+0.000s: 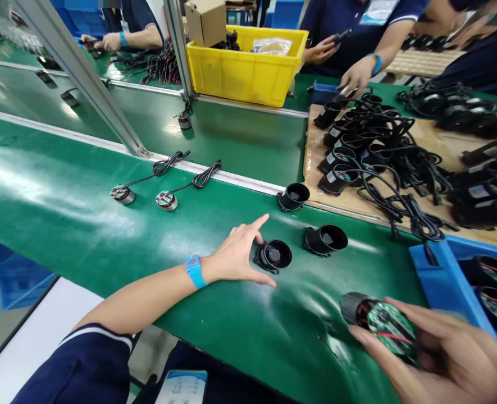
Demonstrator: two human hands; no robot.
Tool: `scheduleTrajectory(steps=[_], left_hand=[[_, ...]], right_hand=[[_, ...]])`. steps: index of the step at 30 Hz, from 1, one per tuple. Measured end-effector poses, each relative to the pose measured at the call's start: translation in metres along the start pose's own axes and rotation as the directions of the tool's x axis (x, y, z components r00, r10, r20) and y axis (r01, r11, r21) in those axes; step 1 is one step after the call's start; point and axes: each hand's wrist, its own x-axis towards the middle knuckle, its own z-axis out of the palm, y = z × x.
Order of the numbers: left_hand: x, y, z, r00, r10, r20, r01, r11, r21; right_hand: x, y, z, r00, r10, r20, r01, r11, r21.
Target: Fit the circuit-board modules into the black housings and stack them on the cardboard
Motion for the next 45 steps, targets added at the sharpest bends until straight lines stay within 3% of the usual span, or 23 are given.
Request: scheduleTrajectory(steps=[4, 8, 12, 17, 21, 26, 34, 38, 41, 43, 45], left_hand=[[-0.020, 0.000, -0.003, 0.999, 0.000, 0.035, -0.002, 0.999, 0.033], [-0.015, -0.004, -0.001, 0.996, 0.077, 0.049, -0.077, 0.997, 0.011], [-0.008, -0.006, 0.004, 0.990, 0.126, 0.069, -0.125, 0.992, -0.017], [-0.011, -0.006, 0.007, 0.996, 0.086, 0.034, -0.087, 0.996, 0.018], [-0.013, -0.009, 0.008, 0.995, 0.095, 0.027, -0.096, 0.994, 0.051], [-0.013, -0.012, 0.008, 0.995, 0.094, 0.024, -0.096, 0.990, 0.102], [-0.012, -0.004, 0.008, 1.000, -0.004, 0.028, -0.001, 0.988, 0.158], [-0.017, 0.011, -0.010, 0.998, 0.058, -0.008, -0.055, 0.980, 0.190], [-0.025, 0.021, -0.026, 0.984, 0.149, -0.096, -0.123, 0.963, 0.238], [-0.028, 0.020, -0.032, 0.983, 0.136, -0.126, -0.101, 0.961, 0.256], [-0.029, 0.012, -0.034, 0.995, 0.062, -0.081, -0.040, 0.968, 0.248]], right_hand=[[0.019, -0.012, 0.027, 0.997, -0.072, 0.008, 0.072, 0.997, -0.008], [0.036, -0.023, 0.049, 0.993, -0.098, 0.067, 0.088, 0.985, 0.147], [0.045, -0.034, 0.086, 0.980, -0.166, 0.106, 0.135, 0.958, 0.252], [0.039, -0.043, 0.116, 0.946, -0.177, 0.271, 0.141, 0.979, 0.147], [0.039, -0.046, 0.113, 0.914, -0.126, 0.387, 0.119, 0.992, 0.041], [0.038, -0.042, 0.111, 0.891, -0.071, 0.448, -0.065, 0.958, 0.279], [0.028, -0.041, 0.124, 0.859, 0.015, 0.512, -0.179, 0.946, 0.272], [0.034, -0.044, 0.094, 0.847, -0.021, 0.530, -0.153, 0.947, 0.283], [0.034, -0.032, 0.063, 0.824, -0.035, 0.565, -0.132, 0.959, 0.252], [0.029, -0.019, 0.054, 0.798, -0.089, 0.596, -0.083, 0.964, 0.254], [0.021, -0.009, 0.056, 0.788, -0.148, 0.598, -0.030, 0.960, 0.277]])
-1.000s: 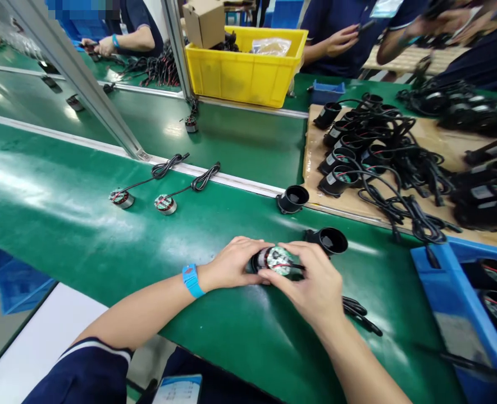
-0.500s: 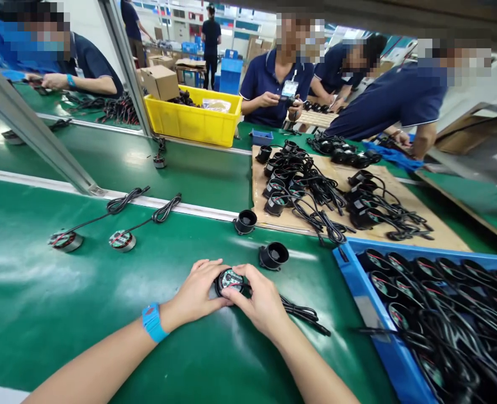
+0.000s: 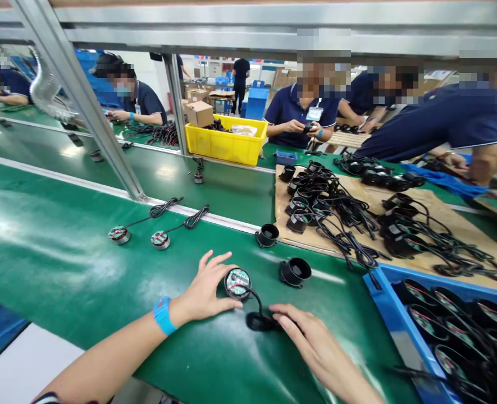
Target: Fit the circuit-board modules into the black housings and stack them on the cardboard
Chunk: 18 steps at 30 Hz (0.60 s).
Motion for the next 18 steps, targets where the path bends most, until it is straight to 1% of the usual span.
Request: scheduleTrajectory(steps=[2, 3, 5, 6, 7, 8, 9, 10, 11, 13, 14, 15, 16, 18], left_hand=[[-0.001, -0.007, 0.003, 0.997, -0.038, 0.073, 0.039, 0.999, -0.009], [-0.002, -0.009, 0.004, 0.996, -0.036, 0.079, 0.037, 0.999, -0.015], [-0.004, -0.007, 0.005, 1.000, -0.002, 0.027, 0.003, 1.000, -0.021], [-0.006, -0.004, 0.006, 1.000, 0.020, -0.006, -0.020, 1.000, -0.024], [-0.007, -0.001, 0.008, 0.999, 0.039, -0.023, -0.040, 0.999, -0.033], [-0.008, 0.002, 0.011, 0.999, 0.053, -0.014, -0.053, 0.997, -0.047], [-0.009, 0.005, 0.015, 0.998, 0.058, 0.017, -0.057, 0.996, -0.065], [-0.009, 0.006, 0.019, 0.996, 0.056, 0.063, -0.051, 0.995, -0.084], [-0.008, 0.006, 0.025, 0.992, 0.050, 0.111, -0.039, 0.994, -0.100], [-0.007, 0.003, 0.034, 0.982, 0.041, 0.185, -0.020, 0.993, -0.114], [-0.005, 0.001, 0.038, 0.978, 0.037, 0.206, -0.014, 0.993, -0.115], [-0.005, -0.002, 0.040, 0.975, 0.036, 0.220, -0.011, 0.993, -0.117], [-0.005, -0.004, 0.041, 0.972, 0.037, 0.231, -0.009, 0.993, -0.121], [-0.007, -0.008, 0.039, 0.972, 0.022, 0.236, 0.006, 0.993, -0.119]], right_hand=[[-0.003, 0.007, 0.010, 1.000, -0.028, 0.002, 0.028, 0.999, -0.027], [-0.005, 0.008, 0.015, 0.999, -0.034, 0.002, 0.034, 0.998, -0.055], [-0.012, 0.009, 0.018, 0.999, -0.038, 0.025, 0.040, 0.993, -0.107], [-0.016, 0.009, 0.016, 0.997, -0.042, 0.069, 0.049, 0.994, -0.101], [-0.021, 0.010, 0.012, 0.990, -0.055, 0.132, 0.062, 0.997, -0.055], [-0.025, 0.012, 0.008, 0.978, -0.064, 0.196, 0.061, 0.998, 0.024], [-0.027, 0.015, 0.004, 0.967, -0.065, 0.247, 0.038, 0.993, 0.114], [-0.027, 0.019, 0.001, 0.964, -0.046, 0.263, -0.004, 0.983, 0.184], [-0.025, 0.022, 0.001, 0.972, -0.002, 0.235, -0.051, 0.975, 0.217], [-0.012, 0.029, 0.012, 0.992, 0.101, 0.080, -0.115, 0.974, 0.193], [-0.003, 0.030, 0.022, 0.994, 0.112, -0.004, -0.110, 0.981, 0.159], [0.006, 0.029, 0.033, 0.995, 0.072, -0.066, -0.063, 0.989, 0.134], [0.015, 0.027, 0.046, 0.994, 0.004, -0.111, 0.009, 0.993, 0.115], [0.027, 0.019, 0.067, 0.974, -0.151, -0.171, 0.168, 0.982, 0.092]])
